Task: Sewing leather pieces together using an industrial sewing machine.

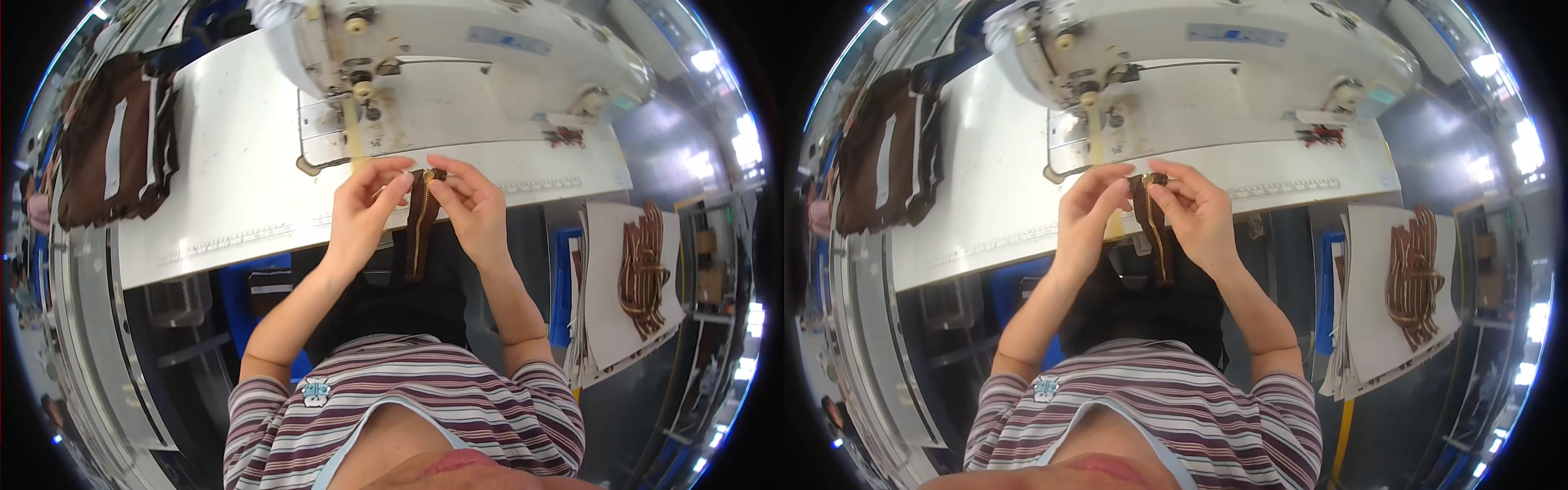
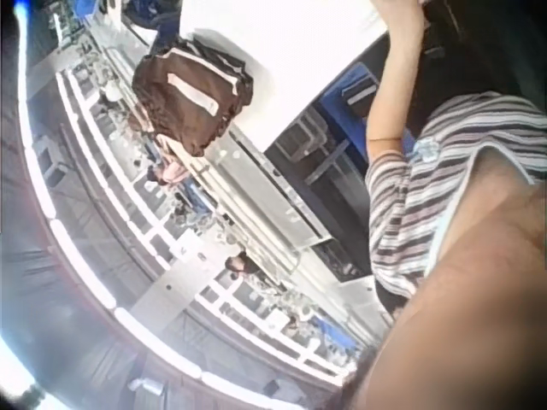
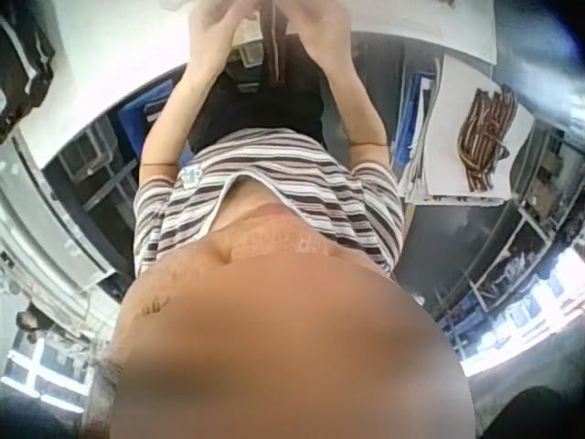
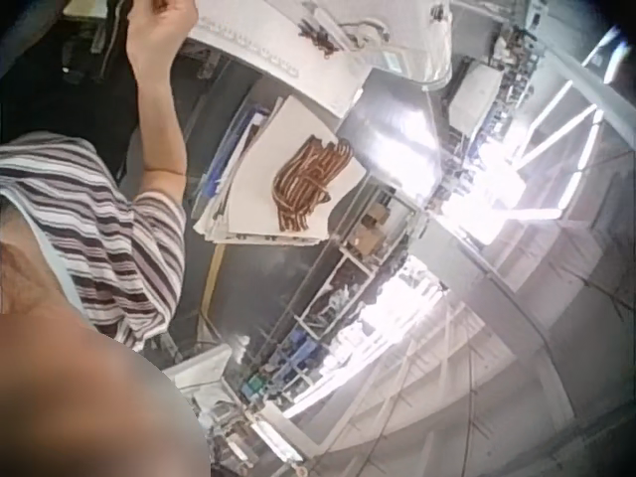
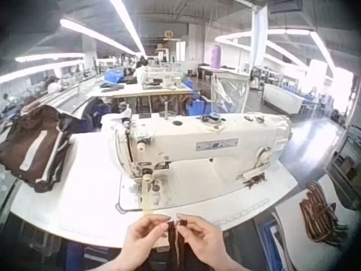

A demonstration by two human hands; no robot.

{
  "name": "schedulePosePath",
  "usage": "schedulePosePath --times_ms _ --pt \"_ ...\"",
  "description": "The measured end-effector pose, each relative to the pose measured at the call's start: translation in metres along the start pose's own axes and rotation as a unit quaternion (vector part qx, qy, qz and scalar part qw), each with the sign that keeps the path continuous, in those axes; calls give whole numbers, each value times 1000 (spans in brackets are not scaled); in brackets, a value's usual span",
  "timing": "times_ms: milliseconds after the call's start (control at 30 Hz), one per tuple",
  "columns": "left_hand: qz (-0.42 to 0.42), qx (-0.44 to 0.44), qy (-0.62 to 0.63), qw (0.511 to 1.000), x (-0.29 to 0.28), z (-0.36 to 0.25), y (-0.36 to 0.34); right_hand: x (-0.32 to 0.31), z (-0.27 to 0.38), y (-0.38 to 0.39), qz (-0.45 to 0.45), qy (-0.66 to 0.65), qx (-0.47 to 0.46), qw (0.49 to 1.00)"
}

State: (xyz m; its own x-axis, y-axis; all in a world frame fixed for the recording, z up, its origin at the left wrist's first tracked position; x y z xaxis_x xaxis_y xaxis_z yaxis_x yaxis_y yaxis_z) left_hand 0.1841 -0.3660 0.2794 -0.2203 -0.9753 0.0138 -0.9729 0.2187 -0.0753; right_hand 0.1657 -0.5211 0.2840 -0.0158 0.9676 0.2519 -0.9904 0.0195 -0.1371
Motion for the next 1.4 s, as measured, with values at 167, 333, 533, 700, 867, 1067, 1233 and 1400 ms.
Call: schedulePosePath --times_ms 167,333,533,700,867,1067,1233,1400 --pt "-16 340 -365 866 -24 -31 24 33 19 9 108 203 3 973" --pt "-5 296 -225 928 -45 -55 52 64 -10 40 328 370 -2 869" --pt "-90 325 -202 920 -95 -99 65 89 -78 59 430 344 -56 833" --pt "38 264 -234 935 -79 -69 68 102 -28 43 321 -134 138 927" --pt "-157 209 -720 642 -231 -89 47 89 -31 37 326 -64 186 925" --pt "-498 317 -661 463 -359 -142 46 102 -46 22 313 -12 78 946" --pt "-476 481 -611 410 -335 -265 77 100 -44 12 238 -39 76 968" --pt "-101 451 -759 460 -282 -223 -2 132 -27 -22 236 -42 176 955"
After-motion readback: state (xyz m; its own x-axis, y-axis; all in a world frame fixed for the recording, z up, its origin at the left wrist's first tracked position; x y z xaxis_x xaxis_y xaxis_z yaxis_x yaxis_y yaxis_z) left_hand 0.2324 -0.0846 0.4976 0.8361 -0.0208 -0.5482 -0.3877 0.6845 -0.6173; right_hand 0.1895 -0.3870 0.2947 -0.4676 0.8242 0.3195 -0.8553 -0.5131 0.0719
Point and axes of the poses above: each hand's wrist, its own y-axis away from the middle knuckle, its own x-axis out of the palm, z = x × y, the point moved 3 cm from there along -y, towards the middle knuckle, and after that the axes turned 11 degrees about -y, right-handed, at the moved point
